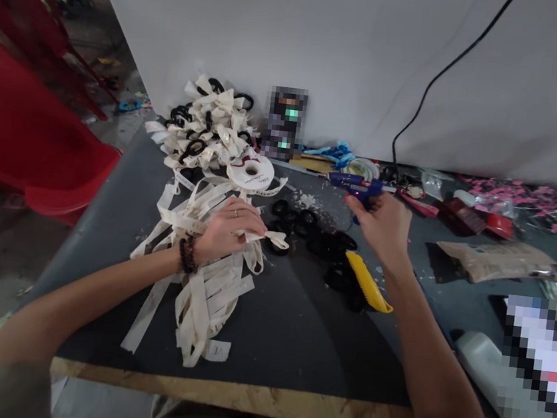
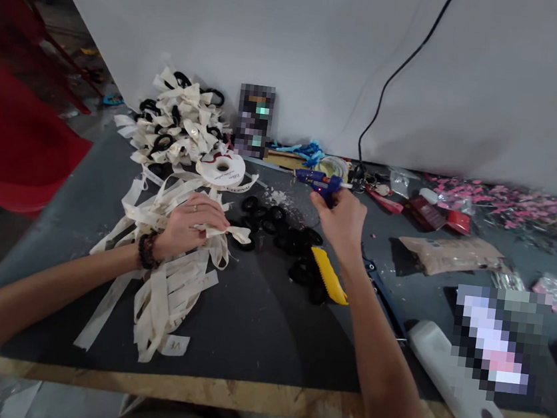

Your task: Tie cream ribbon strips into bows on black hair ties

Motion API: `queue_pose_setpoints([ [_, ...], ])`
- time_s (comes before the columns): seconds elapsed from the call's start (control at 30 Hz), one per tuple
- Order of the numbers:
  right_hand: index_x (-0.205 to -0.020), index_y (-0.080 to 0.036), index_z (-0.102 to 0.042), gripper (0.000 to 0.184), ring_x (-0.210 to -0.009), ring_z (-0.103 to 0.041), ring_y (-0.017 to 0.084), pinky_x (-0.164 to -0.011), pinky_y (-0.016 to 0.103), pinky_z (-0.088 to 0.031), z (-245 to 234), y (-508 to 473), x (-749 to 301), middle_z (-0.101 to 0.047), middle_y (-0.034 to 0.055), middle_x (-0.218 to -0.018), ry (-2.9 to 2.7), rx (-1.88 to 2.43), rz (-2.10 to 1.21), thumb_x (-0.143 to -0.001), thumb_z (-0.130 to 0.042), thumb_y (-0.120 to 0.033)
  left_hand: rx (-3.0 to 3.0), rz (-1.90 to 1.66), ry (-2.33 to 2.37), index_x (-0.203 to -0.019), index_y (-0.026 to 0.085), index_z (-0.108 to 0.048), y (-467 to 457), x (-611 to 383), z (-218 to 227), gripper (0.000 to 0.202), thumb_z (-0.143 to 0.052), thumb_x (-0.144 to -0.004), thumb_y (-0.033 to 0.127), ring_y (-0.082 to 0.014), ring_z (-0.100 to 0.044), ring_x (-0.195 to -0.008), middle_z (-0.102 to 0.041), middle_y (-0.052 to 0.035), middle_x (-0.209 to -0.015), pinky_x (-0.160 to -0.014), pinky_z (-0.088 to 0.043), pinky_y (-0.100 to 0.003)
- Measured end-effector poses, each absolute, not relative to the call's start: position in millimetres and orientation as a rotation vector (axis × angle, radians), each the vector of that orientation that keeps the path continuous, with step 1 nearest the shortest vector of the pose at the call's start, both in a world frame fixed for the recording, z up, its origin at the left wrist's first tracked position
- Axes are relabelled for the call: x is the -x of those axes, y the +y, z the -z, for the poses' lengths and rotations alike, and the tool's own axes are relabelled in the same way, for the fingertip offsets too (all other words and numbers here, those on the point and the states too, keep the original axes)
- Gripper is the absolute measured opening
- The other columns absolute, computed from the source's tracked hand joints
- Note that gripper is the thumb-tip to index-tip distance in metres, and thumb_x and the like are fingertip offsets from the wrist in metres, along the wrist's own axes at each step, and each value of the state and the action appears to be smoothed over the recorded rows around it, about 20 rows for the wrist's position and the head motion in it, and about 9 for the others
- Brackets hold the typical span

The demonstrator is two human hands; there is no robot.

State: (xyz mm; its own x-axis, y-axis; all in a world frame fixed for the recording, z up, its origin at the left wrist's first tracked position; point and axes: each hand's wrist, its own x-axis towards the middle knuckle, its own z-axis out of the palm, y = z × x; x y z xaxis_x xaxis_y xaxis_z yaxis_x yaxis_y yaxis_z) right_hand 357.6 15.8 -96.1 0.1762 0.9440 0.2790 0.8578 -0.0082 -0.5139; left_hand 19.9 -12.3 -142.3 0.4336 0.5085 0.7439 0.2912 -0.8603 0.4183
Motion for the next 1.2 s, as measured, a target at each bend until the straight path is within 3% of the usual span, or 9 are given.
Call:
queue_pose_setpoints([
  [0.33,-0.103,-0.024,-0.072,0.022,-0.091,-0.076,0.037,-0.076,0.042,-0.053,92,12,-351,-0.082,0.0152,-0.097,-1.679,1.848,0.000,-0.094,-0.060,-0.041,-2.474,-1.374,0.711,-0.096,0.028,-0.078,-11,-19,146,0.031,-0.063,-0.092,0.002,-0.0218,-0.081,-0.095,-0.087,-0.0003,-0.093,-0.092,-0.062,-0.040],
  [0.5,-0.099,-0.025,-0.069,0.021,-0.080,-0.073,0.034,-0.070,0.040,-0.051,87,10,-347,-0.078,0.0118,-0.085,-1.655,1.878,-0.047,-0.094,-0.057,-0.042,-2.490,-1.404,0.690,-0.095,0.028,-0.078,-11,-19,144,0.036,-0.059,-0.088,-0.002,-0.0212,-0.081,-0.095,-0.086,0.0003,-0.092,-0.091,-0.061,-0.040],
  [0.6,-0.096,-0.026,-0.066,0.026,-0.076,-0.072,0.032,-0.067,0.039,-0.052,85,8,-346,-0.078,0.0098,-0.082,-1.686,1.845,-0.132,-0.093,-0.063,-0.052,-2.492,-1.415,0.686,-0.096,0.029,-0.078,-11,-19,144,0.042,-0.056,-0.083,-0.005,-0.0209,-0.081,-0.095,-0.086,0.0015,-0.092,-0.091,-0.060,-0.040],
  [0.73,-0.101,-0.026,-0.066,0.039,-0.081,-0.075,0.034,-0.070,0.041,-0.057,81,5,-342,-0.080,0.0093,-0.088,-1.726,1.804,-0.153,-0.080,-0.079,-0.057,-2.482,-1.430,0.689,-0.099,0.028,-0.077,-11,-18,146,0.044,-0.058,-0.080,-0.006,-0.0210,-0.080,-0.097,-0.087,0.0018,-0.095,-0.092,-0.059,-0.039],
  [0.93,-0.104,-0.027,-0.063,0.039,-0.084,-0.077,0.032,-0.072,0.040,-0.060,70,-5,-326,-0.083,0.0090,-0.095,-1.754,1.744,-0.179,-0.078,-0.080,-0.051,-2.472,-1.427,0.714,-0.100,0.030,-0.078,-10,-17,150,0.030,-0.065,-0.093,0.004,-0.0206,-0.080,-0.092,-0.086,0.0022,-0.090,-0.093,-0.059,-0.040],
  [1.2,-0.106,-0.027,-0.076,0.029,-0.096,-0.081,0.037,-0.083,0.046,-0.064,65,-16,-312,-0.086,0.0109,-0.104,-1.962,1.600,-0.100,-0.085,-0.074,-0.047,-2.506,-1.425,0.779,-0.094,0.031,-0.082,-13,-15,148,0.026,-0.063,-0.105,0.016,-0.0215,-0.078,-0.094,-0.085,-0.0007,-0.088,-0.091,-0.059,-0.042],
])
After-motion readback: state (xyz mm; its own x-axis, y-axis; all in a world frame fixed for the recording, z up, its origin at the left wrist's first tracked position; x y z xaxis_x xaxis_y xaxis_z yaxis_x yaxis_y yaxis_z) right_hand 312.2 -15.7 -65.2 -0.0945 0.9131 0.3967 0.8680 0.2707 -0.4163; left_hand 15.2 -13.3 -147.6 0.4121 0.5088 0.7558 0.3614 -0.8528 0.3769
